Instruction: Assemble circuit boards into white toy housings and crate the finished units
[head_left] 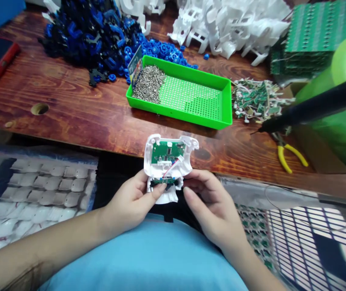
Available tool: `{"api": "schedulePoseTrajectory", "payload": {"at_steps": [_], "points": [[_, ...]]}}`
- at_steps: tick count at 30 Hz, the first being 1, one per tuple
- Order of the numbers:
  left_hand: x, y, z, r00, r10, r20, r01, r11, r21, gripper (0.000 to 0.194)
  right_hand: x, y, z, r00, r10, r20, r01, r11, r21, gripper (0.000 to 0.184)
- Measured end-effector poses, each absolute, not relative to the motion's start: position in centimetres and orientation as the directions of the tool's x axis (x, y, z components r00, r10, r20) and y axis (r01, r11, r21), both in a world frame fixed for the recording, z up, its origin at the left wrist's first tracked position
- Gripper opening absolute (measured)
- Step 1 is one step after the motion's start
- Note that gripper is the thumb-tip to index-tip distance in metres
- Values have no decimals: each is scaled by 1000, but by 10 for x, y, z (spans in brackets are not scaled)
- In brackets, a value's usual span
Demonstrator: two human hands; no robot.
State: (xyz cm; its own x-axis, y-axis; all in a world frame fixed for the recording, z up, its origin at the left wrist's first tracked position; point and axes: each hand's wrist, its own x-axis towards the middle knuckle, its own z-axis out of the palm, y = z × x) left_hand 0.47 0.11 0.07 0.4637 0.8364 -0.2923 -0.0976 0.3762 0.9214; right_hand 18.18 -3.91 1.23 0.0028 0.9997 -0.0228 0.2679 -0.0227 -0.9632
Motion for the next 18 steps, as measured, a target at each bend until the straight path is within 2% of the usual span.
{"api": "schedulePoseTrajectory", "payload": {"at_steps": [2,5,10,15,18], "points": [[1,-2,-5,470,854,-223,-11,258,966,24,178,-40,11,-64,996,-60,227,-44,-973,24],[-3,-4,-11,484,867,-120,93,86,992,26,175,-38,11,-55,997,-57,211,-45,-976,17],[-3,-5,-9,493,869,-35,116,-26,993,35,172,-35,12,-14,996,-84,153,-81,-985,11],[1,-8,-5,482,874,-56,125,-6,992,34,169,-35,13,3,997,-78,96,-78,-992,16],[6,-9,1,452,862,-227,102,203,974,30,168,-35,12,24,995,-95,81,-96,-992,13]]}}
